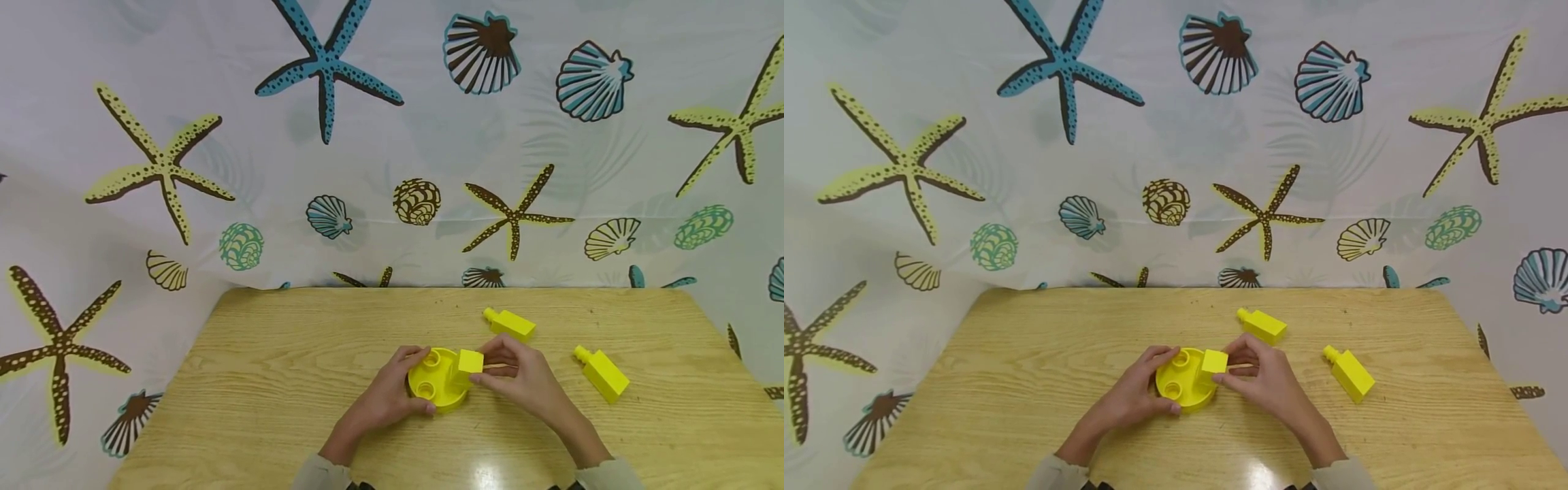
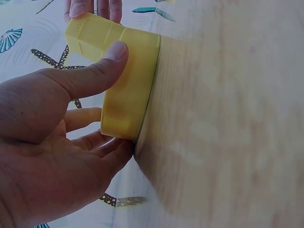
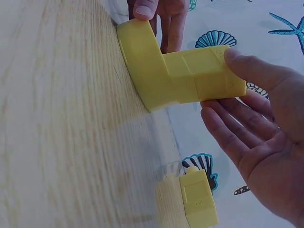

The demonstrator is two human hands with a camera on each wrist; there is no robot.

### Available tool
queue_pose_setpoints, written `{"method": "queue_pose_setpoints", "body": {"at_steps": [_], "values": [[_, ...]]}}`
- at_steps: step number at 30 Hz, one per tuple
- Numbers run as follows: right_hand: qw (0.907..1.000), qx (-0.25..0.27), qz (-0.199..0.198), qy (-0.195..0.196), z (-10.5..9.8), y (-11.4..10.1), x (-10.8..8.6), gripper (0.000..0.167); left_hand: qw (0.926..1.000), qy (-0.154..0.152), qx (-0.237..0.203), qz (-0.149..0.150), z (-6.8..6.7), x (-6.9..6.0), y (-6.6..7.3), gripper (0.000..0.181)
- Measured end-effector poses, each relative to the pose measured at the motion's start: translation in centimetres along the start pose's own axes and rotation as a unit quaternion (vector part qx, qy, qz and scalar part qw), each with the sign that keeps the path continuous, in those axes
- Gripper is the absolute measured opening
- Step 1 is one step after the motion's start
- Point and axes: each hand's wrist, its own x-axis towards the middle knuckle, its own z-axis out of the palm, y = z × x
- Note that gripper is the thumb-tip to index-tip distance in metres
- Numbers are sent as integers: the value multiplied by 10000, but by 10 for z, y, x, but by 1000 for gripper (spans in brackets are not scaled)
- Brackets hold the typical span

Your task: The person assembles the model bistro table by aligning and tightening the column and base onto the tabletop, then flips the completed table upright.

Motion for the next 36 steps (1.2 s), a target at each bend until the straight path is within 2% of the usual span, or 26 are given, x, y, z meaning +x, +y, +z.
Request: {"method": "queue_pose_setpoints", "body": {"at_steps": [9, 15, 20, 27, 36], "values": [[9997, -227, 4, 111, 4, -2, -1, 36, 10000, 41, -19, -13, 1, -2, 1, 92], [9976, -490, -270, 406, 9, -3, -3, 35, 10000, 69, 12, 2, 3, -3, 2, 92], [9953, -681, -270, 628, 14, -2, -3, 36, 9999, 135, 66, 29, 4, -3, 3, 92], [9900, -1104, -305, 822, 17, -2, -5, 34, 9996, 165, 237, 55, 4, -5, 6, 91], [9869, -1259, -364, 937, 19, -2, -6, 35, 9987, 222, 453, 39, 9, -6, 6, 89]]}}
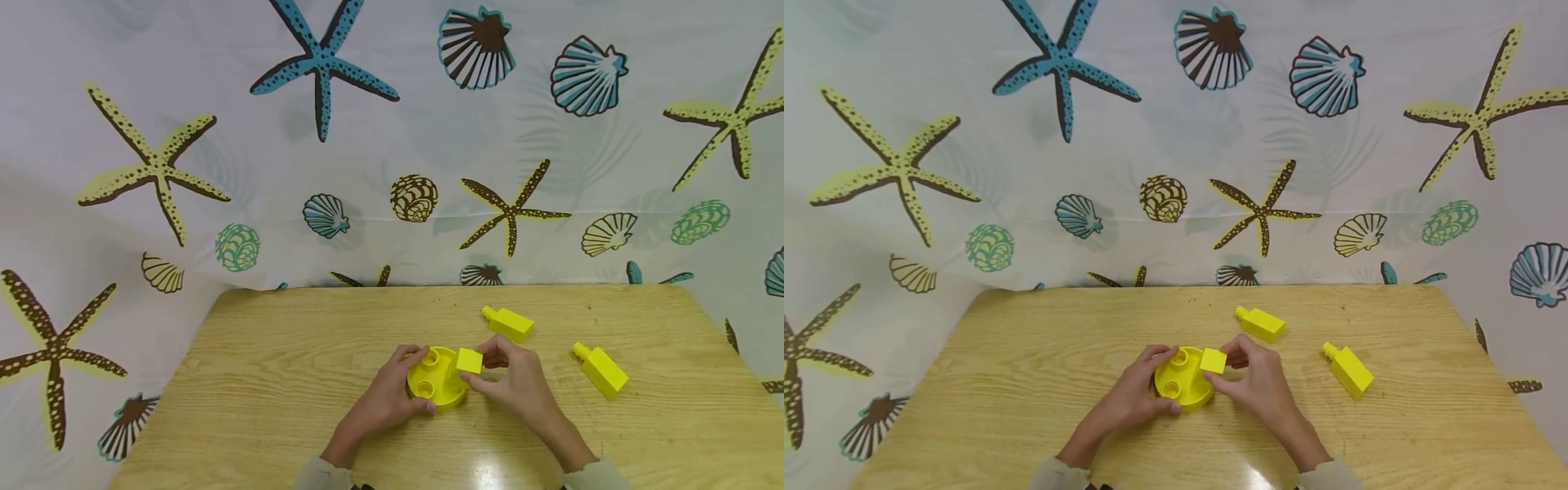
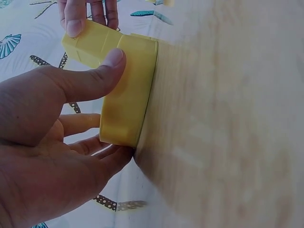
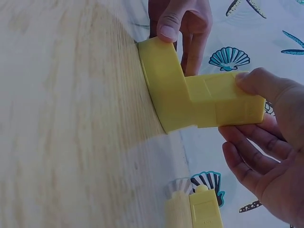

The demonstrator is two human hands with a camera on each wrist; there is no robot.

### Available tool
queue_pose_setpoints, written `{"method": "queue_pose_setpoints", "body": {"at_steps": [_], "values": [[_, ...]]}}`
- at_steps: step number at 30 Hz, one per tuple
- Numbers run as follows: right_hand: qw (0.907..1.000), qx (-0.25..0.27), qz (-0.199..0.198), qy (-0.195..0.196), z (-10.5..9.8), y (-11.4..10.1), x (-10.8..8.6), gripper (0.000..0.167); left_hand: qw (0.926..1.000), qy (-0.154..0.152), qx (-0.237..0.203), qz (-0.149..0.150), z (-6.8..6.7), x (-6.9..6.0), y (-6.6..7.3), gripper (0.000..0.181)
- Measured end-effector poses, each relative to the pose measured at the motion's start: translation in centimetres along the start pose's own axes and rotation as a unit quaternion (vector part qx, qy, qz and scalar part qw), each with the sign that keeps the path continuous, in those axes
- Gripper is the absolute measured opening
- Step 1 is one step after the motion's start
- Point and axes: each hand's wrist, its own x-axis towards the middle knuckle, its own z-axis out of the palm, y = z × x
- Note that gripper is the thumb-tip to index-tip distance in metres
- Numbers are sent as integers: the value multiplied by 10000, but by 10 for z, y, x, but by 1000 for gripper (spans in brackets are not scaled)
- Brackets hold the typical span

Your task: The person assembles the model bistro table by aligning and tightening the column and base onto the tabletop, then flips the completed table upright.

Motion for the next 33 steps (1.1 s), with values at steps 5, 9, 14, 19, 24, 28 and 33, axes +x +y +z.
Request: {"method": "queue_pose_setpoints", "body": {"at_steps": [5, 9, 14, 19, 24, 28, 33], "values": [[9999, -74, -70, 45, 1, 0, 0, 36, 10000, -8, -1, -17, 0, -1, 0, 90], [9999, -51, -123, 46, 1, -1, 1, 35, 10000, -37, -10, -38, -2, -3, 2, 90], [9998, 41, -181, 58, 1, 1, 1, 36, 9999, -153, 4, -78, -4, -2, 4, 89], [9997, 212, -139, -38, 0, 5, 0, 35, 9998, -199, -67, -72, -3, -2, 5, 89], [9994, 288, 14, -172, 0, 5, -1, 35, 9995, -227, -199, -68, -2, -3, 3, 89], [9992, 249, 42, -310, -4, 1, -2, 37, 9993, -195, -306, -58, -2, -4, 3, 90], [9985, 370, 27, -411, -16, -3, -4, 39, 9992, -194, -336, -136, -4, -5, 5, 91]]}}
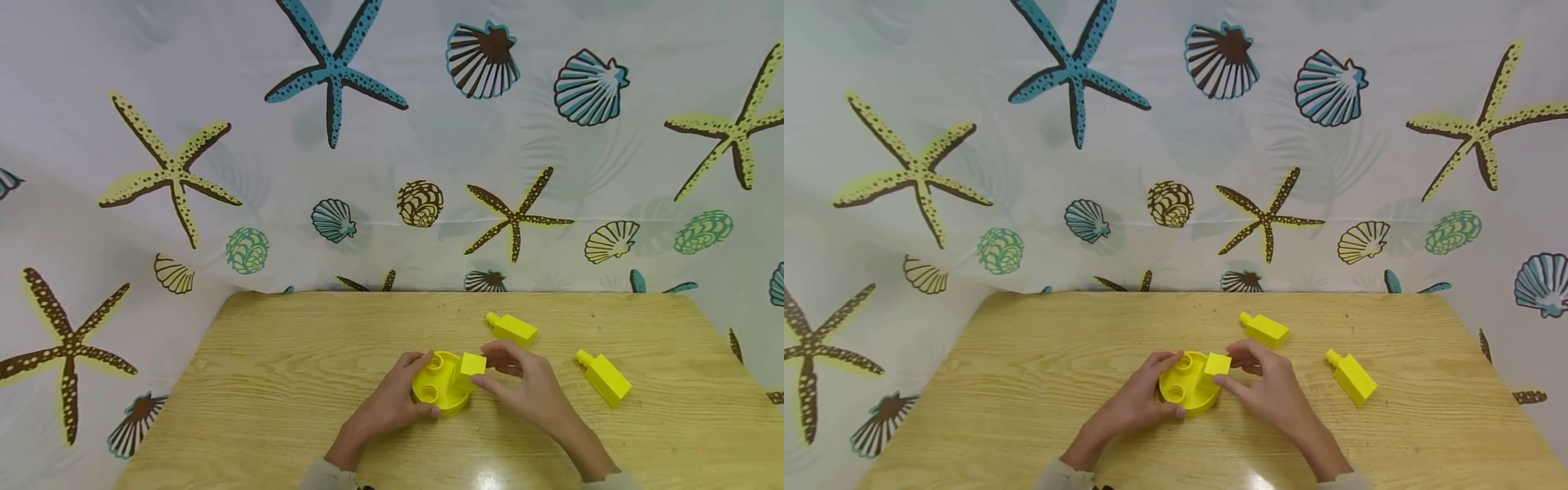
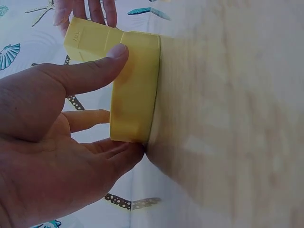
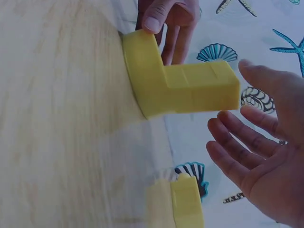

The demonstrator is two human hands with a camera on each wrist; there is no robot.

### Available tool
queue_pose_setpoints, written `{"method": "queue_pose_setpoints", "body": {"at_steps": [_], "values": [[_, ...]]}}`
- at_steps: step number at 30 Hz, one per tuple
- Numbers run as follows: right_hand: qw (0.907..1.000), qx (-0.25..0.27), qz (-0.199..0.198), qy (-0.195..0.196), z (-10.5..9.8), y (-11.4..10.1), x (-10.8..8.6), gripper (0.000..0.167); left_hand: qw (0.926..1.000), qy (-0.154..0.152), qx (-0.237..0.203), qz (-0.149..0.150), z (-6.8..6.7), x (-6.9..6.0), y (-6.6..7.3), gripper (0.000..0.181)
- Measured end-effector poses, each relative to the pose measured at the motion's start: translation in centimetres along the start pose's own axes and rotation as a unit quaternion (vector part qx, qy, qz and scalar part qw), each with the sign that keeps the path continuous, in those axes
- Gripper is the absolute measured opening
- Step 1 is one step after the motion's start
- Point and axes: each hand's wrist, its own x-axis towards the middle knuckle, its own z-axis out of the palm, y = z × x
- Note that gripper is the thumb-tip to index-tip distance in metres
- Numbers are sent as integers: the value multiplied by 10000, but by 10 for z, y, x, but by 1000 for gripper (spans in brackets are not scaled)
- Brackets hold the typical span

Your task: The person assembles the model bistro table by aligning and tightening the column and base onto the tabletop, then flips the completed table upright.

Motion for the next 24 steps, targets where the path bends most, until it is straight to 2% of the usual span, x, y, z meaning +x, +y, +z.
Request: {"method": "queue_pose_setpoints", "body": {"at_steps": [4, 10, 12, 18, 21, 24], "values": [[9996, -125, -103, 245, -16, 3, -2, 34, 9998, 142, 93, -55, 0, 1, 6, 83], [9932, -689, -209, 917, -47, 16, -7, 28, 9968, 772, 111, 196, 9, 3, 24, 56], [9889, -942, -170, 1135, -57, 22, -10, 28, 9943, 1023, 72, 297, 13, 4, 29, 50], [9755, -1490, -119, 1612, -85, 37, -18, 28, 9855, 1640, -224, 361, 32, 9, 41, 43], [9682, -1772, -71, 1766, -97, 47, -21, 31, 9801, 1904, -354, 436, 43, 14, 45, 44], [9625, -2069, 126, 1751, -106, 55, -24, 36, 9727, 2236, -413, 466, 51, 17, 47, 45]]}}
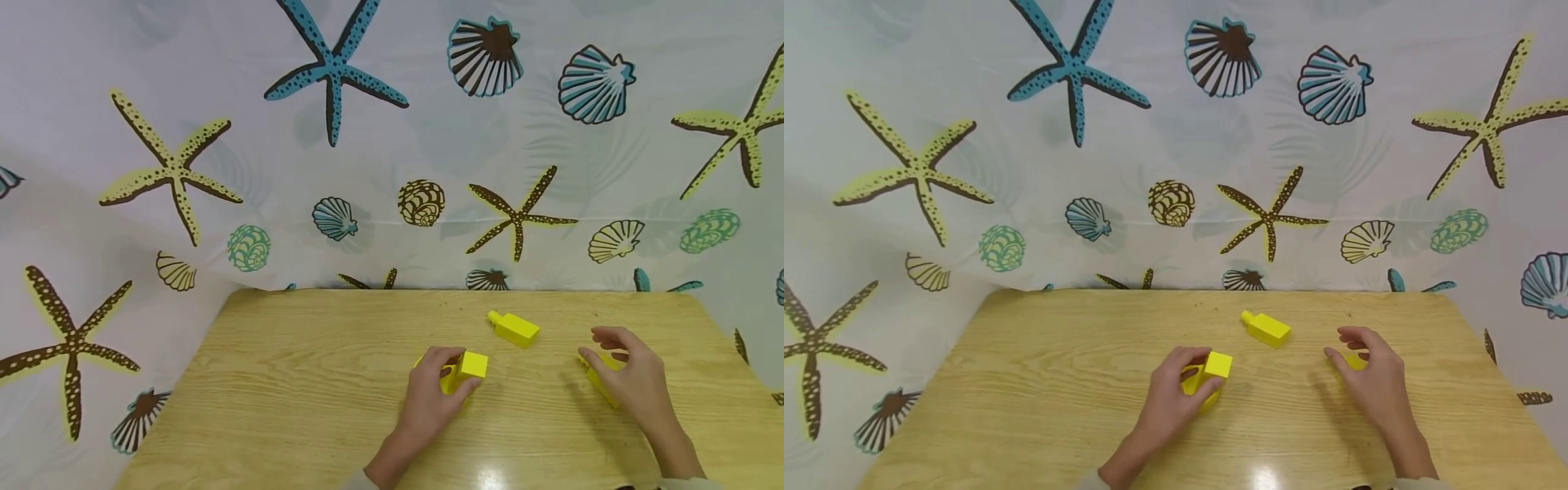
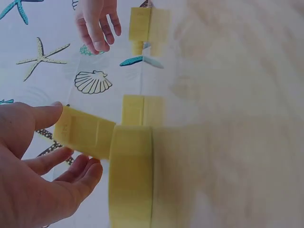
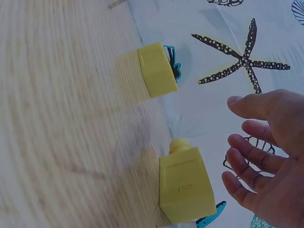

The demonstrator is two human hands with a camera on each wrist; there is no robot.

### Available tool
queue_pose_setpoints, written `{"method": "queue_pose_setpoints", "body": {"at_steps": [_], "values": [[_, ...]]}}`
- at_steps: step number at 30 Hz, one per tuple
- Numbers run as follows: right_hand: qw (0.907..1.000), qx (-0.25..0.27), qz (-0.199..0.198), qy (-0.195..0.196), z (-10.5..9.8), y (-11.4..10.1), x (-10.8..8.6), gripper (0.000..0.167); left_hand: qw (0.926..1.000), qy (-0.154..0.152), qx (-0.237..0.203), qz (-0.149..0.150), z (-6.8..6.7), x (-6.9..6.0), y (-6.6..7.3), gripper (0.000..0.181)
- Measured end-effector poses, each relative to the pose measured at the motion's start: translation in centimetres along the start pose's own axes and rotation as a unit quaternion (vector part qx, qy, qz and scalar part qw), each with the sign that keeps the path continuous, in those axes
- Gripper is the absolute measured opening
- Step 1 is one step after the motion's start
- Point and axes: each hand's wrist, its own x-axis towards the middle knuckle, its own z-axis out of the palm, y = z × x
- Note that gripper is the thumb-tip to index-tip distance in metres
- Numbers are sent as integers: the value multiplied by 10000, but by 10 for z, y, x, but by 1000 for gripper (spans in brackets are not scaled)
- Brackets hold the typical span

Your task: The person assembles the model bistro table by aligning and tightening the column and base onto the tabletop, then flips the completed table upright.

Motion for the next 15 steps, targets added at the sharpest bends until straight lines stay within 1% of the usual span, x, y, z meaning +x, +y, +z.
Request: {"method": "queue_pose_setpoints", "body": {"at_steps": [3, 6, 11, 15], "values": [[9993, -189, 204, -260, -5, 10, -1, 41, 9995, 316, 9, -39, 7, 0, 1, 47], [9962, -272, 460, -691, -9, 18, -3, 46, 9986, 506, 59, -153, 12, 1, 3, 50], [9854, -425, 872, -1397, -12, 30, -4, 54, 9977, 586, 159, -302, 14, 1, 11, 48], [9779, -472, 1109, -1706, -14, 34, -4, 58, 9979, 551, 158, -300, 14, 1, 13, 45]]}}
